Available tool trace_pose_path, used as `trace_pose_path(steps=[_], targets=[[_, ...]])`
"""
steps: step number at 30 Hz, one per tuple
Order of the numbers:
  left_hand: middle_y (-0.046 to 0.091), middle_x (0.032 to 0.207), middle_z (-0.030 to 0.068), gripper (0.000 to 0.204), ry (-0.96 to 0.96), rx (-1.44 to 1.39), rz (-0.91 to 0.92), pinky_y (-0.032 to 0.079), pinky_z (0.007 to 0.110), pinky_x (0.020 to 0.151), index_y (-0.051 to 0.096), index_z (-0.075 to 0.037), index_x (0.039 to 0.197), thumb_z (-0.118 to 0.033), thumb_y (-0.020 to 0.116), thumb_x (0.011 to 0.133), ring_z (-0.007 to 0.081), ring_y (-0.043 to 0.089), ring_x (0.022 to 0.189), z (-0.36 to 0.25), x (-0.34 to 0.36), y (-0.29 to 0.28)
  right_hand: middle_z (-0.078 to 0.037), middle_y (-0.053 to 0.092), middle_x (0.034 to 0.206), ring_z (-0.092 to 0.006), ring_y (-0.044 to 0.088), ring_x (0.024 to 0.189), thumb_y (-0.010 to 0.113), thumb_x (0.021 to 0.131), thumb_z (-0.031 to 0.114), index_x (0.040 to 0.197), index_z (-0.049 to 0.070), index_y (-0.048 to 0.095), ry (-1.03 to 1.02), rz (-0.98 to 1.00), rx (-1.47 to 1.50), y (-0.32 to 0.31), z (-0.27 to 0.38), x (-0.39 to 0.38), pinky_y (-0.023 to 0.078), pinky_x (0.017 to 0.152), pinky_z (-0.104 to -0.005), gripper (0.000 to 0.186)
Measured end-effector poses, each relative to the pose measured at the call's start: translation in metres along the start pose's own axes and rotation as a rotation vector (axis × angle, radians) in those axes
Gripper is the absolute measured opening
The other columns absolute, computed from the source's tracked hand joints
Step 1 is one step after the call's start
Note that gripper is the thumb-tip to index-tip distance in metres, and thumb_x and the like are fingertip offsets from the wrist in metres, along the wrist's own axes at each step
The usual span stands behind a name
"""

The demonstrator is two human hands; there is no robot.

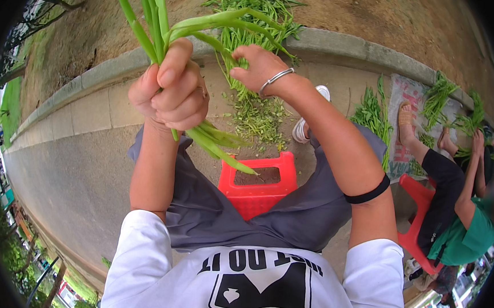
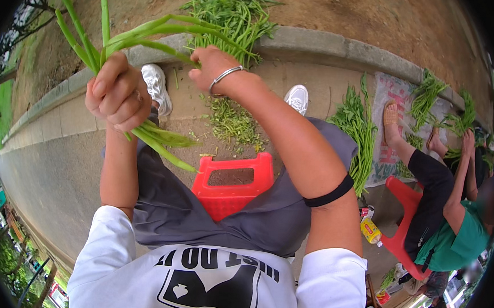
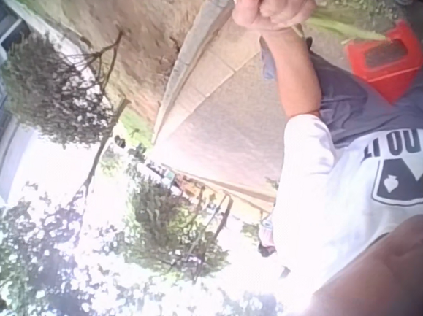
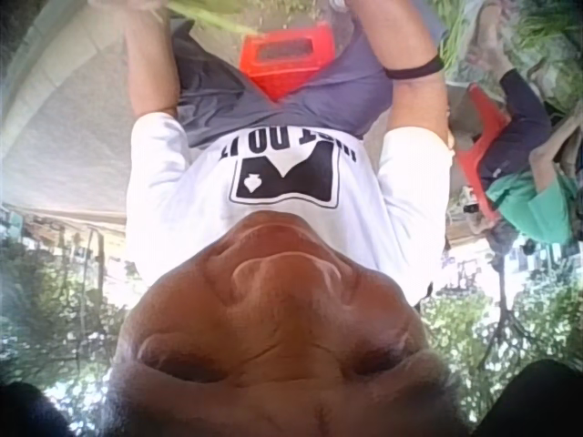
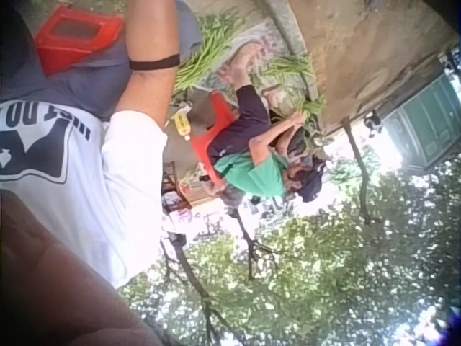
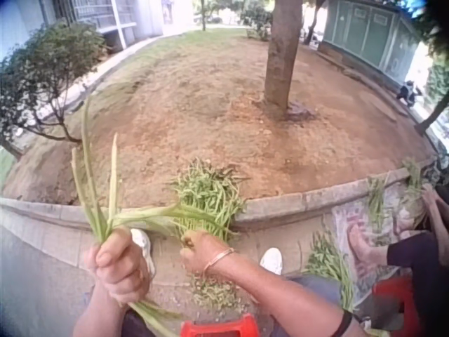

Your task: The person snaps the stems of green vegetables by hand and places the snapped pieces on the ground.

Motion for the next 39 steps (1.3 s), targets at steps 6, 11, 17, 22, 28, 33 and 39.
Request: trace_pose_path(steps=[6,11,17,22,28,33,39], targets=[[0.036,0.056,-0.0038,0.018,0.092,0.116,-0.156,0.030,0.019,0.039,0.044,-0.005,0.100,-0.021,0.035,0.096,0.0042,0.033,0.042,-0.025,-0.009,-0.014,-0.003,0.062,0.073,-0.0100,0.060,0.062,0.059,0.081,0.022,0.092,0.001,0.060,0.129,0.394,0.333,-0.012,-0.007,-0.002,0.046,0.054,-0.0248,0.024],[0.037,0.059,-0.0031,0.027,0.213,0.134,-0.229,0.033,0.021,0.044,0.047,-0.001,0.108,-0.020,0.031,0.097,0.0053,0.033,0.044,-0.045,-0.017,-0.027,0.001,0.062,0.075,-0.0057,0.053,0.059,0.058,0.084,0.023,0.093,0.003,0.061,0.098,0.512,0.387,-0.032,-0.004,-0.007,0.044,0.054,-0.0218,0.022],[0.038,0.058,-0.0007,0.021,0.303,0.109,-0.290,0.035,0.022,0.043,0.045,0.001,0.100,-0.016,0.035,0.095,0.0071,0.036,0.043,-0.056,-0.020,-0.029,0.001,0.061,0.070,-0.0040,0.051,0.060,0.068,0.075,0.018,0.089,0.003,0.063,0.073,0.521,0.448,-0.046,0.000,-0.011,0.042,0.056,-0.0208,0.021],[0.037,0.058,-0.0007,0.021,0.328,0.172,-0.342,0.033,0.022,0.044,0.046,0.002,0.100,-0.016,0.037,0.095,0.0071,0.035,0.043,-0.060,-0.022,-0.028,0.000,0.064,0.069,-0.0044,0.054,0.062,0.069,0.073,0.014,0.082,0.003,0.065,0.127,0.582,0.233,-0.052,-0.014,-0.013,0.042,0.057,-0.0210,0.015],[0.047,0.064,0.0005,0.017,0.381,0.570,-0.727,0.029,0.020,0.041,0.050,-0.001,0.101,-0.014,0.045,0.092,0.0046,0.033,0.041,-0.076,-0.035,-0.036,0.000,0.064,0.068,-0.0050,0.055,0.064,0.065,0.076,0.014,0.077,0.003,0.065,0.120,0.521,0.284,-0.075,-0.025,-0.014,0.042,0.059,-0.0218,0.012],[0.064,0.091,0.0087,0.022,0.060,1.038,-1.121,0.032,0.017,0.040,0.054,-0.003,0.102,-0.010,0.059,0.081,0.0026,0.036,0.042,-0.046,-0.028,-0.051,0.002,0.063,0.066,-0.0042,0.053,0.062,0.063,0.079,0.019,0.076,0.004,0.065,0.071,0.535,0.322,-0.077,-0.010,-0.016,0.040,0.059,-0.0207,0.015],[0.063,0.099,0.0103,0.043,-0.252,1.113,-1.122,0.032,0.020,0.040,0.052,0.001,0.113,-0.013,0.066,0.075,0.0039,0.040,0.045,-0.009,-0.014,-0.059,0.000,0.065,0.067,-0.0041,0.053,0.064,0.060,0.081,0.023,0.073,0.005,0.065,0.063,0.584,0.485,-0.072,0.011,-0.011,0.041,0.063,-0.0214,0.020]])
Point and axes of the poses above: each hand's wrist, its own x-axis towards the middle knuckle, its own y-axis out of the palm, z = x × y, the point moved 5 cm from there along x, towards the middle knuckle
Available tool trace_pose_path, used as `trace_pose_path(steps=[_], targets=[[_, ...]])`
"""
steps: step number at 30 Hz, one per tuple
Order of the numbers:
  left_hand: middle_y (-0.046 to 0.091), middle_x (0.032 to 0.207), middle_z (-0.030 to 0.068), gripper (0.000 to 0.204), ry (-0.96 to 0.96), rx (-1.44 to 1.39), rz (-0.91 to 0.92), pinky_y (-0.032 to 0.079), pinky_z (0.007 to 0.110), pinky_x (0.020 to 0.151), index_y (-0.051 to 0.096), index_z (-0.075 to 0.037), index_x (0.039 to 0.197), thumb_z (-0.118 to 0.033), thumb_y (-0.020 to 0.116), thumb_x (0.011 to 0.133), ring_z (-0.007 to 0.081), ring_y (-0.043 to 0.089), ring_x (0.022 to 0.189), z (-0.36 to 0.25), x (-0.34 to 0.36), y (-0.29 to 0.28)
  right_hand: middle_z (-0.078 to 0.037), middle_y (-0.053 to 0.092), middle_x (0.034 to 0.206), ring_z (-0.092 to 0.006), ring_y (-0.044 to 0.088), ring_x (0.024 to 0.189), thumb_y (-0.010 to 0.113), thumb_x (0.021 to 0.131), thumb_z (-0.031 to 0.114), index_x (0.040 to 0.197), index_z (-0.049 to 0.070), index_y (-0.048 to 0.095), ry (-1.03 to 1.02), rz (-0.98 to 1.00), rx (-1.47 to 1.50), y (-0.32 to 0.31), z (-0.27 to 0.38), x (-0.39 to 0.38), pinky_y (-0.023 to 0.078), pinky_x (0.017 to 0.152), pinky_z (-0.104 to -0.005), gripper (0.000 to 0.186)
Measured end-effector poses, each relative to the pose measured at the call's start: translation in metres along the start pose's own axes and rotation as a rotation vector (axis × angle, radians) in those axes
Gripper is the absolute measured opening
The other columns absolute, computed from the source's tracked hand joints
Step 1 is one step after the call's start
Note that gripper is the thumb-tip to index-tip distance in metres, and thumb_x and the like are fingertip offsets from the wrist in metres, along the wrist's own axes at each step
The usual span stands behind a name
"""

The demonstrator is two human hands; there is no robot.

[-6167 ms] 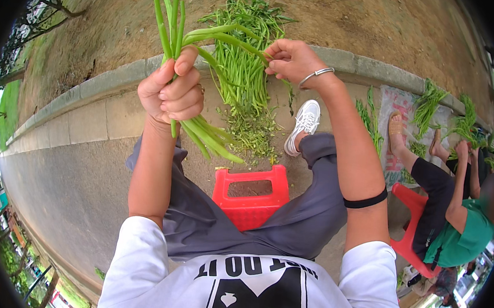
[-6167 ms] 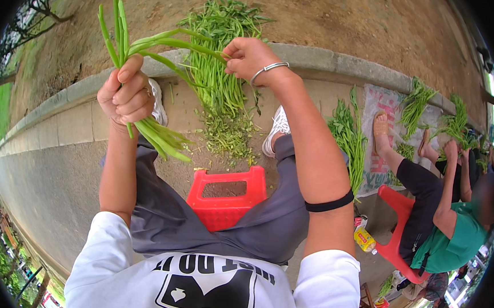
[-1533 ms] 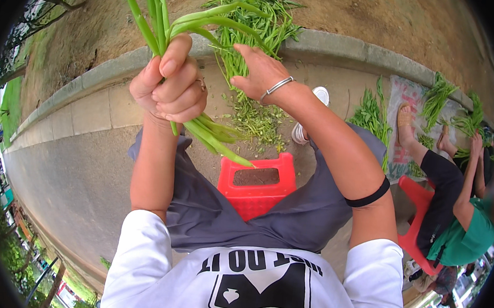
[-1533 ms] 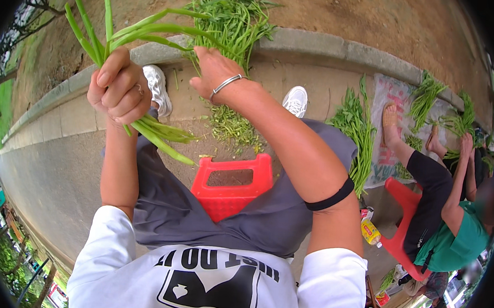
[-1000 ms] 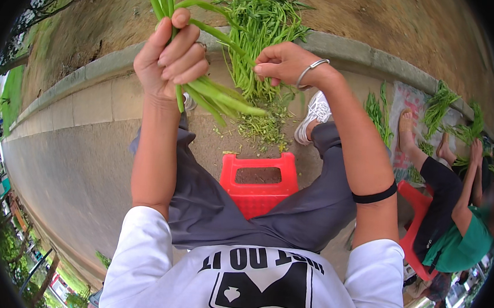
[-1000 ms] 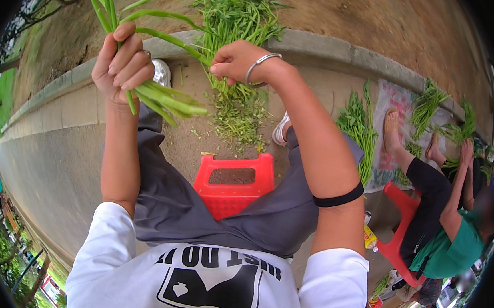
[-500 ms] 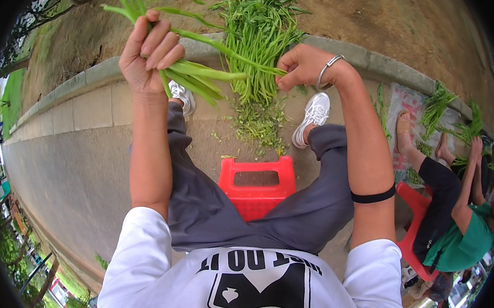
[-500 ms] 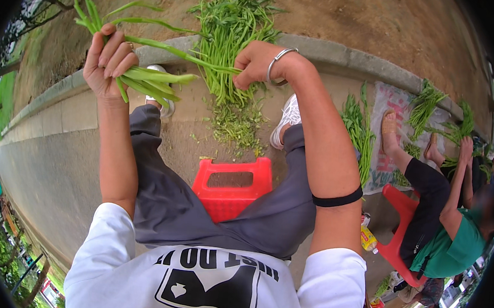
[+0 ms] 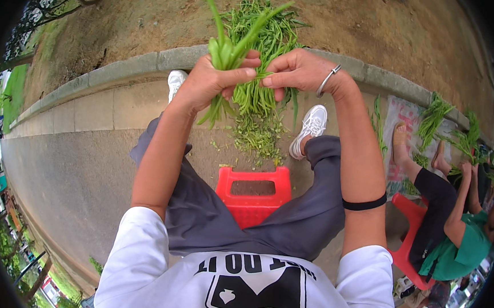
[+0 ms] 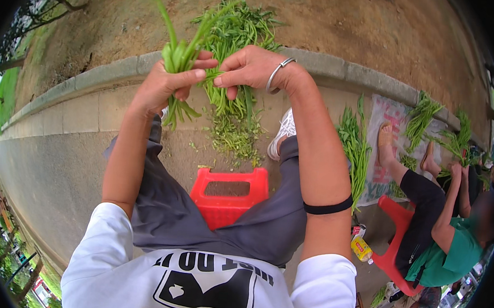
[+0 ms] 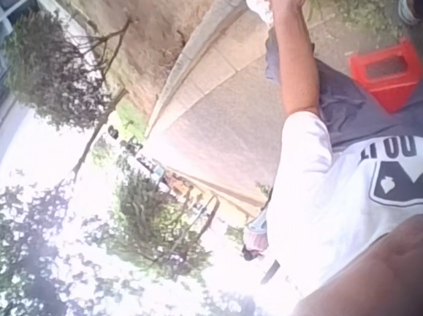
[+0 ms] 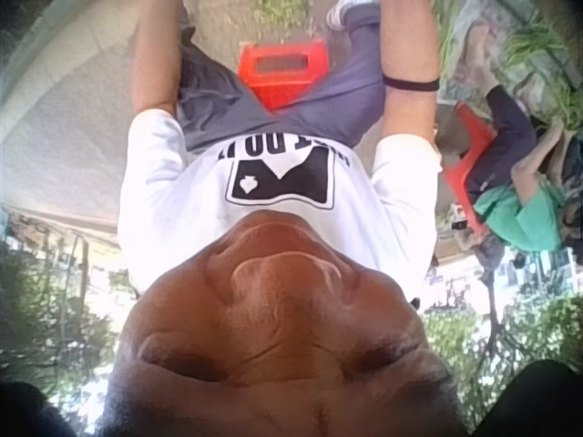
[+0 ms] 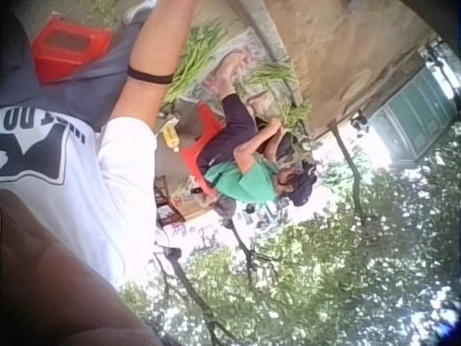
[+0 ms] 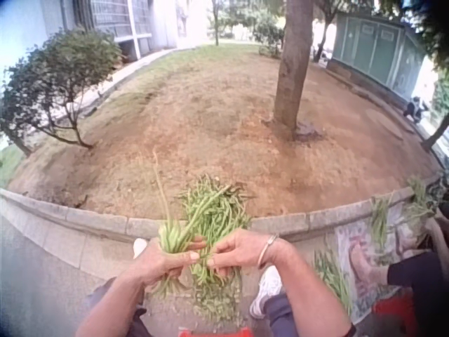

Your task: The person snaps the stems of green vegetables by hand and places the snapped pieces on the ground.

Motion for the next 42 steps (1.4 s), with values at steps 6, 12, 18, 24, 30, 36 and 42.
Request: trace_pose_path(steps=[6,12,18,24,30,36,42], targets=[[0.061,0.069,0.0045,0.033,-0.107,0.049,0.106,0.033,0.020,0.039,0.059,-0.001,0.098,-0.022,0.071,0.074,0.0059,0.043,0.044,-0.003,-0.003,0.006,-0.001,0.065,0.072,-0.0057,0.056,0.068,0.060,0.081,0.021,0.086,0.003,0.064,-0.089,0.046,0.111,0.002,0.013,-0.004,0.044,0.070,-0.0212,0.019],[0.056,0.066,0.0020,0.023,-0.161,-0.029,0.053,0.031,0.021,0.037,0.059,-0.004,0.086,-0.024,0.068,0.078,0.0057,0.039,0.041,0.005,-0.003,-0.007,0.000,0.063,0.071,-0.0032,0.052,0.063,0.058,0.083,0.020,0.098,0.001,0.059,-0.094,-0.052,0.087,-0.016,-0.002,-0.012,0.038,0.054,-0.0183,0.025],[0.049,0.064,-0.0002,0.021,-0.135,-0.200,0.013,0.028,0.022,0.036,0.053,-0.007,0.074,-0.024,0.064,0.081,0.0042,0.034,0.038,0.002,-0.004,-0.026,0.001,0.063,0.070,-0.0004,0.042,0.051,0.061,0.081,0.024,0.091,0.004,0.062,0.032,-0.282,0.127,-0.041,-0.001,-0.034,0.028,0.042,-0.0176,0.023],[0.046,0.064,-0.0029,0.016,-0.083,-0.228,-0.052,0.024,0.020,0.036,0.052,-0.008,0.083,-0.023,0.058,0.086,0.0015,0.029,0.038,-0.002,-0.004,-0.036,0.001,0.062,0.068,0.0001,0.039,0.048,0.059,0.083,0.024,0.091,0.005,0.062,0.031,-0.336,0.096,-0.054,-0.010,-0.040,0.029,0.042,-0.0162,0.021],[0.046,0.063,-0.0022,0.016,-0.076,-0.192,-0.040,0.024,0.020,0.035,0.051,-0.008,0.081,-0.022,0.060,0.084,0.0016,0.029,0.037,-0.004,-0.005,-0.037,-0.001,0.063,0.079,-0.0010,0.044,0.052,0.061,0.082,0.018,0.095,0.003,0.061,-0.043,-0.661,0.112,-0.072,-0.022,-0.038,0.037,0.048,-0.0166,0.020],[0.046,0.061,-0.0020,0.019,-0.102,-0.149,-0.040,0.025,0.020,0.035,0.050,-0.008,0.072,-0.020,0.060,0.083,0.0024,0.031,0.037,-0.005,-0.007,-0.034,0.000,0.061,0.089,-0.0020,0.052,0.061,0.062,0.078,0.010,0.100,0.004,0.062,-0.386,-0.804,0.090,-0.051,0.013,-0.029,0.043,0.051,-0.0187,0.023],[0.045,0.058,-0.0028,0.020,-0.141,-0.093,-0.038,0.025,0.021,0.035,0.050,-0.007,0.072,-0.020,0.061,0.083,0.0025,0.031,0.037,-0.001,-0.006,-0.029,0.003,0.055,0.080,-0.0037,0.047,0.056,0.063,0.075,0.007,0.103,0.012,0.062,-0.480,-0.554,-0.270,0.000,0.044,-0.018,0.039,0.050,-0.0202,0.028]])
Point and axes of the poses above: each hand's wrist, its own x-axis towards the middle knuckle, its own y-axis out of the palm, z = x × y, the point moved 5 cm from there along x, towards the middle knuckle
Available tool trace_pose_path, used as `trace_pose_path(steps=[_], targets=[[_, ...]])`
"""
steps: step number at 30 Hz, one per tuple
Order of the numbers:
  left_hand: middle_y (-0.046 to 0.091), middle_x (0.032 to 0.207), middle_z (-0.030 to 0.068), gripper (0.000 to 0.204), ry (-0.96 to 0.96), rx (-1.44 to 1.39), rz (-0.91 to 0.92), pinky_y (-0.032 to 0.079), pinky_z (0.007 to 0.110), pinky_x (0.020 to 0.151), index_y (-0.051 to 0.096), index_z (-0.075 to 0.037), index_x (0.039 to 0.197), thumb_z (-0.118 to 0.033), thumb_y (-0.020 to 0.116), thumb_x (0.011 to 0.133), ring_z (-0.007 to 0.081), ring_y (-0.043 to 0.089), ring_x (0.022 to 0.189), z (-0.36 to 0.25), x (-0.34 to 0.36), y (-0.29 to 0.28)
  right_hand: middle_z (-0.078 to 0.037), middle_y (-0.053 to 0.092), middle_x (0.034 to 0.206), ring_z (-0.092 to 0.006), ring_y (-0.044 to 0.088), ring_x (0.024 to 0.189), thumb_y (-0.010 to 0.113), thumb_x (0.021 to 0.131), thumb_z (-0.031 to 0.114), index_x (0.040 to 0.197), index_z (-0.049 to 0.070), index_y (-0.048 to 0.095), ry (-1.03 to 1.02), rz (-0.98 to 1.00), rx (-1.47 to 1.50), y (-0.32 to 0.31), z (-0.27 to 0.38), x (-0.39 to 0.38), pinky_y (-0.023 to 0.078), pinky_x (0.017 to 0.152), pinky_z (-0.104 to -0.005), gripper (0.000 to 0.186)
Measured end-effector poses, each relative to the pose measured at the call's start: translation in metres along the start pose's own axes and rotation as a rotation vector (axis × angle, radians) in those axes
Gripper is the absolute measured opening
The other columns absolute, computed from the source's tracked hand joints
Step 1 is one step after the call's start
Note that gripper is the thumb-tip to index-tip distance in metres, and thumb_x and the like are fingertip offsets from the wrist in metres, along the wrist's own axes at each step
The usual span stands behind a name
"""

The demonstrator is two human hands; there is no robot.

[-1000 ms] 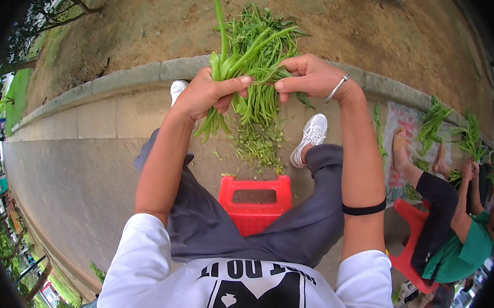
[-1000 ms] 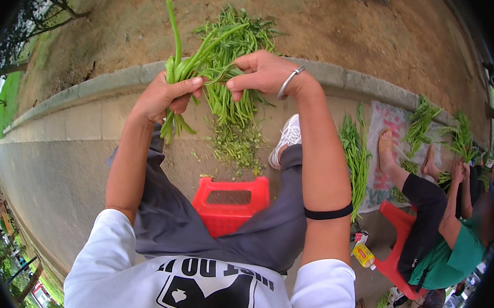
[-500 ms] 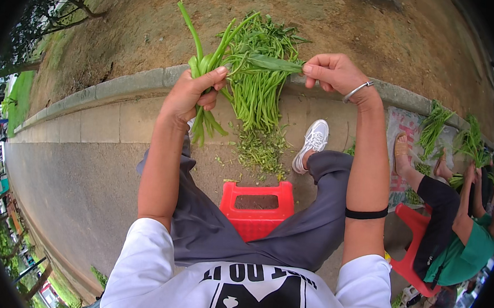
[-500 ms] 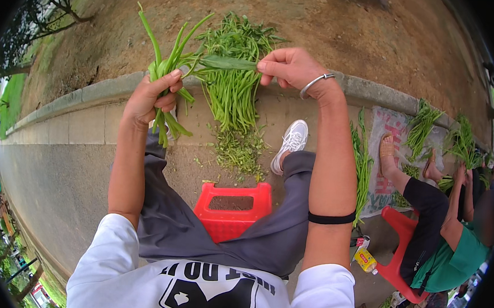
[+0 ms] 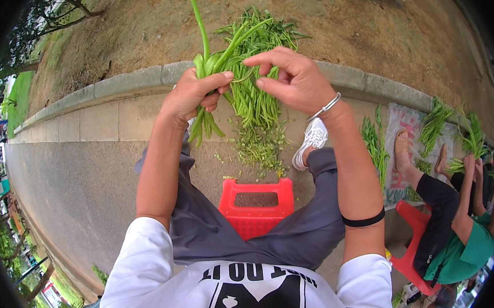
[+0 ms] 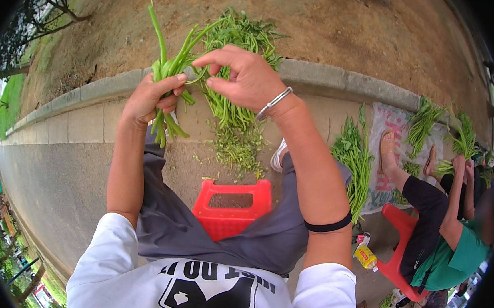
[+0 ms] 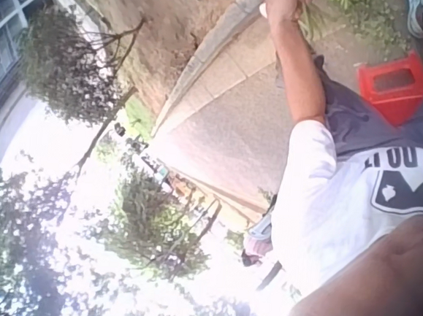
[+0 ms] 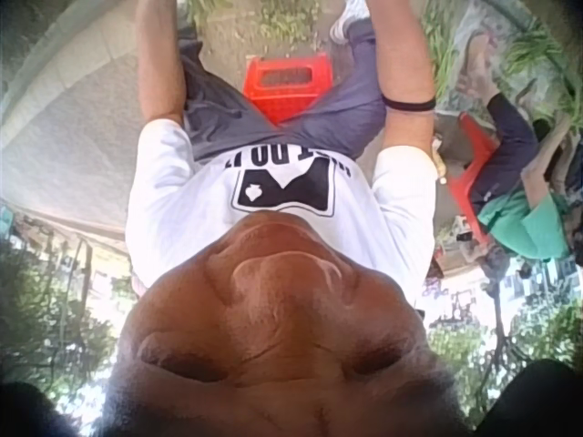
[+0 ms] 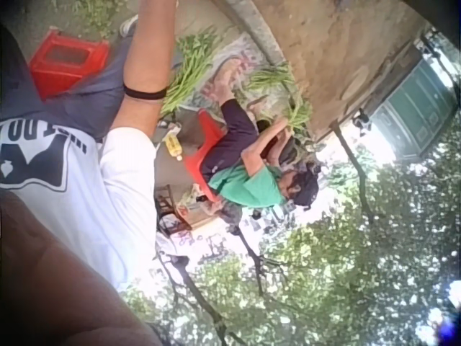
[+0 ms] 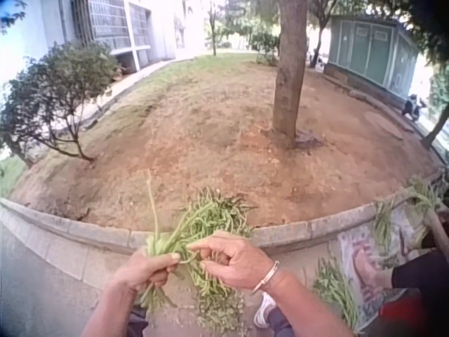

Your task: The person snaps the stems of green vegetables by hand and places the snapped pieces on the ground.

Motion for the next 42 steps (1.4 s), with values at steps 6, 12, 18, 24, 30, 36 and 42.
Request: trace_pose_path(steps=[6,12,18,24,30,36,42], targets=[[0.048,0.062,-0.0016,0.019,-0.026,-0.091,0.051,0.027,0.022,0.038,0.052,-0.008,0.071,-0.020,0.063,0.081,0.0032,0.032,0.038,-0.001,0.004,0.005,0.000,0.054,0.071,-0.0100,0.049,0.057,0.066,0.072,0.013,0.094,0.008,0.062,-0.060,0.084,-0.219,0.011,-0.030,-0.004,0.041,0.055,-0.0243,0.023],[0.049,0.064,-0.0015,0.018,-0.040,-0.168,0.067,0.026,0.022,0.037,0.052,-0.008,0.074,-0.021,0.061,0.082,0.0026,0.031,0.038,-0.003,0.002,0.002,0.002,0.057,0.075,-0.0037,0.049,0.062,0.071,0.072,0.015,0.091,0.004,0.061,0.304,0.292,0.106,0.004,-0.043,-0.009,0.041,0.056,-0.0205,0.024],[0.049,0.064,-0.0021,0.017,-0.061,-0.173,0.087,0.026,0.022,0.037,0.052,-0.009,0.074,-0.020,0.061,0.082,0.0023,0.031,0.038,0.000,0.002,0.003,0.001,0.060,0.089,-0.0017,0.049,0.067,0.063,0.080,0.012,0.106,0.005,0.060,0.271,0.223,0.365,0.004,-0.030,-0.004,0.043,0.060,-0.0189,0.027],[0.049,0.065,-0.0021,0.016,-0.053,-0.188,0.103,0.026,0.021,0.037,0.052,-0.009,0.076,-0.020,0.061,0.082,0.0019,0.031,0.038,0.002,0.004,0.004,-0.001,0.062,0.087,-0.0038,0.052,0.069,0.060,0.082,0.017,0.104,0.003,0.061,0.290,0.270,0.306,0.017,-0.027,-0.003,0.044,0.062,-0.0209,0.026],[0.050,0.065,-0.0021,0.016,-0.046,-0.180,0.102,0.026,0.021,0.037,0.051,-0.009,0.076,-0.020,0.061,0.082,0.0016,0.030,0.038,0.003,0.004,0.005,-0.002,0.063,0.076,-0.0080,0.053,0.065,0.060,0.081,0.020,0.094,0.002,0.064,0.275,0.253,0.239,0.025,-0.040,-0.005,0.044,0.061,-0.0253,0.023],[0.048,0.066,-0.0022,0.011,-0.052,-0.186,0.075,0.022,0.019,0.035,0.053,-0.008,0.083,-0.018,0.058,0.085,0.0003,0.028,0.037,0.007,0.006,0.003,-0.003,0.060,0.067,-0.0078,0.050,0.061,0.060,0.079,0.017,0.082,0.001,0.063,0.246,0.160,0.146,0.019,-0.037,-0.003,0.043,0.057,-0.0256,0.017],[0.049,0.062,-0.0021,0.016,-0.076,-0.123,0.065,0.026,0.021,0.036,0.054,-0.008,0.074,-0.017,0.066,0.077,0.0026,0.030,0.036,0.002,0.003,0.011,-0.006,0.059,0.066,-0.0110,0.052,0.059,0.058,0.076,0.015,0.078,0.001,0.062,0.185,-0.067,0.027,0.003,-0.034,0.001,0.043,0.057,-0.0265,0.015]])
Point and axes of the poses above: each hand's wrist, its own x-axis towards the middle knuckle, its own y-axis out of the palm, z = x × y, the point moved 5 cm from there along x, towards the middle knuckle
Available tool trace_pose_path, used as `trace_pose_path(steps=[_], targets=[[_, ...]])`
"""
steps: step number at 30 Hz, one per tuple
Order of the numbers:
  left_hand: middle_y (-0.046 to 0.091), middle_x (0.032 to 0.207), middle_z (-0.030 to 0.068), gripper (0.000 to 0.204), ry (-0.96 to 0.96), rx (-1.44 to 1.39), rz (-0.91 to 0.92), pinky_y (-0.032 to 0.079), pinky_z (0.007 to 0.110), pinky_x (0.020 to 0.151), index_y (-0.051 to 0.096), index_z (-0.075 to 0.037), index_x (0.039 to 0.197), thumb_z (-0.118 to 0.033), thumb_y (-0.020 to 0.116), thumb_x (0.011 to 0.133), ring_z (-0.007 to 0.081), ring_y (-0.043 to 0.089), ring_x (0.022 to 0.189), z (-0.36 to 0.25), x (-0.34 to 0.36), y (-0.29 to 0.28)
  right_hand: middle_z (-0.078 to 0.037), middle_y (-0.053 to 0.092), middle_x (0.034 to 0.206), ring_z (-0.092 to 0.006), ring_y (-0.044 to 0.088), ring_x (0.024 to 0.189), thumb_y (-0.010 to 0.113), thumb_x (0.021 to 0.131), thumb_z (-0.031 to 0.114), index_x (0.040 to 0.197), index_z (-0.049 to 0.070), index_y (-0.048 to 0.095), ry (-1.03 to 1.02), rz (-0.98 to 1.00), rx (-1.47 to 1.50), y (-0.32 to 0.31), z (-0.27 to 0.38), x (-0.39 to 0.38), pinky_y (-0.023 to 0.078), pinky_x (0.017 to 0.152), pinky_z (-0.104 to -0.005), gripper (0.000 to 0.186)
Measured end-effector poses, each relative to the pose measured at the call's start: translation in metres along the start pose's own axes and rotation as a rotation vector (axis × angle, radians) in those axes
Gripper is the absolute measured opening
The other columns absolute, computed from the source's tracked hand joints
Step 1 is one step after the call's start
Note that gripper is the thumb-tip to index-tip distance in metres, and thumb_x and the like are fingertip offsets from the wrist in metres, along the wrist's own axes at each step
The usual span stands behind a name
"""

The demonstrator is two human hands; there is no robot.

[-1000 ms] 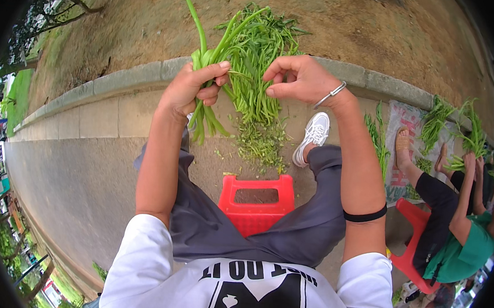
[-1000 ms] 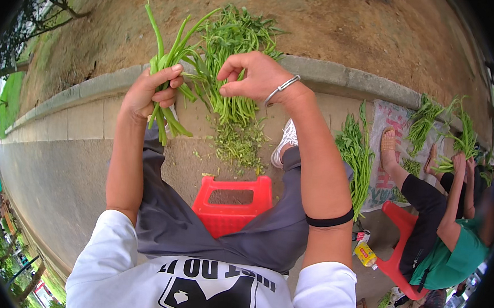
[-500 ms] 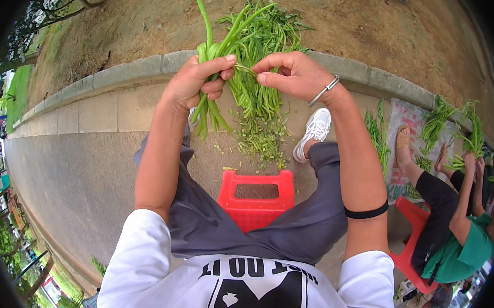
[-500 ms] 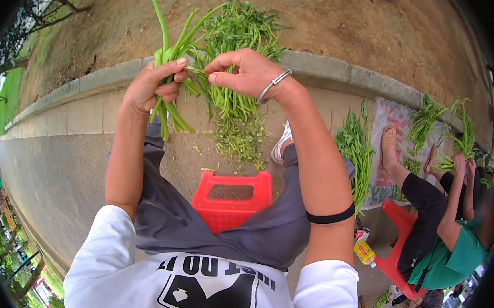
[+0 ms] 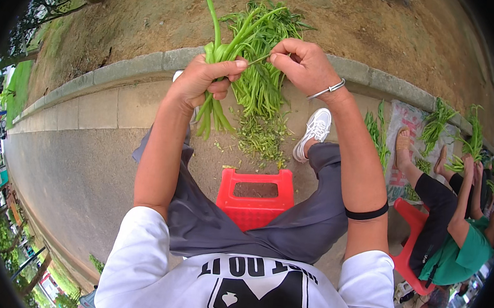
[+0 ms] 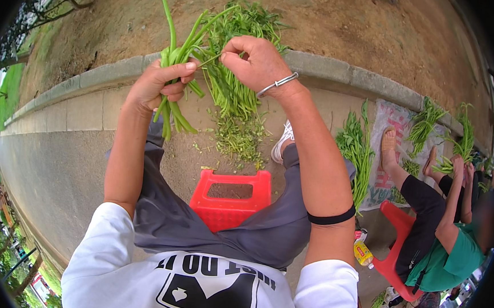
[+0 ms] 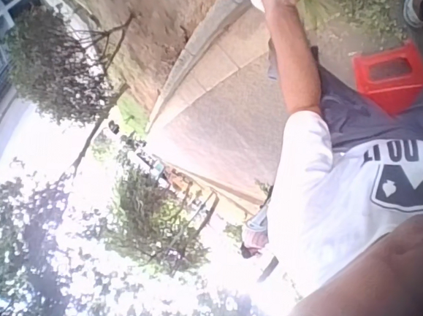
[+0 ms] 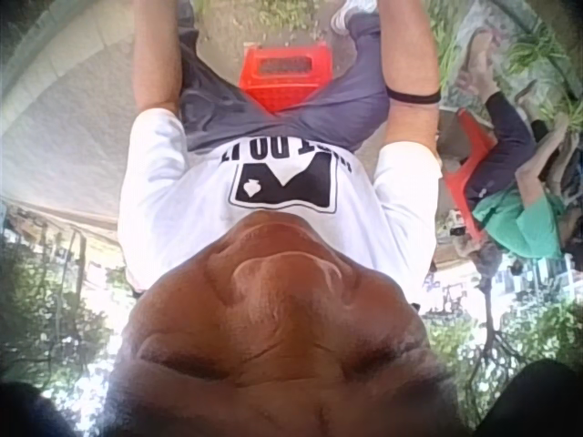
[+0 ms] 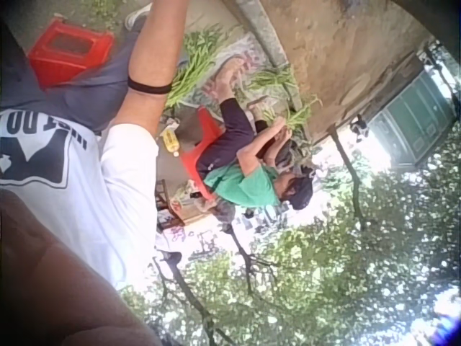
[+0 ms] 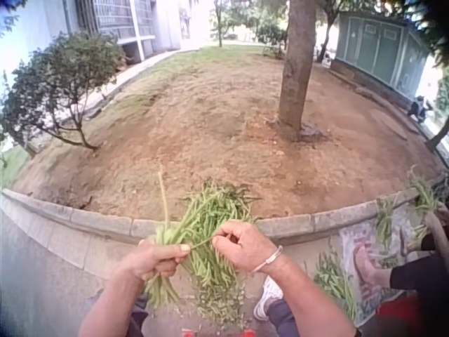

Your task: The person snaps the stems of green vegetables by hand and places the snapped pieces on the ground.

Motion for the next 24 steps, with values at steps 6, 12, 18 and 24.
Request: trace_pose_path(steps=[6,12,18,24], targets=[[0.048,0.062,-0.0020,0.011,0.027,-0.088,-0.071,0.025,0.021,0.036,0.056,-0.006,0.079,-0.013,0.064,0.077,0.0022,0.030,0.037,0.005,0.003,-0.012,-0.009,0.060,0.068,-0.0144,0.056,0.059,0.059,0.074,0.016,0.077,0.001,0.063,-0.083,-0.428,-0.275,-0.033,-0.011,0.002,0.044,0.056,-0.0271,0.015],[0.048,0.064,-0.0019,0.011,0.071,-0.195,-0.055,0.024,0.020,0.036,0.055,-0.005,0.085,-0.011,0.062,0.078,0.0016,0.029,0.037,0.000,-0.004,-0.025,-0.001,0.062,0.069,-0.0083,0.053,0.059,0.066,0.075,0.020,0.081,0.005,0.067,0.302,-0.073,0.078,-0.050,-0.017,-0.009,0.045,0.055,-0.0262,0.017],[0.046,0.066,-0.0035,0.012,0.111,-0.174,-0.041,0.022,0.018,0.036,0.054,-0.005,0.089,-0.015,0.058,0.083,-0.0005,0.027,0.038,-0.002,-0.005,-0.025,-0.001,0.062,0.081,-0.0081,0.058,0.076,0.073,0.071,0.015,0.090,0.001,0.062,0.355,0.634,0.131,-0.006,-0.015,-0.031,0.046,0.066,-0.0219,0.026],[0.049,0.066,-0.0015,0.011,0.085,-0.194,-0.040,0.025,0.020,0.037,0.055,-0.005,0.086,-0.011,0.062,0.079,0.0018,0.030,0.038,-0.002,-0.002,-0.020,-0.001,0.061,0.083,-0.0074,0.057,0.072,0.071,0.074,0.014,0.094,0.001,0.060,0.253,0.427,0.297,0.002,-0.002,-0.019,0.046,0.063,-0.0211,0.027]])
Point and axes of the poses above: each hand's wrist, its own x-axis towards the middle knuckle, its own y-axis out of the palm, z = x × y, the point moved 5 cm from there along x, towards the middle knuckle
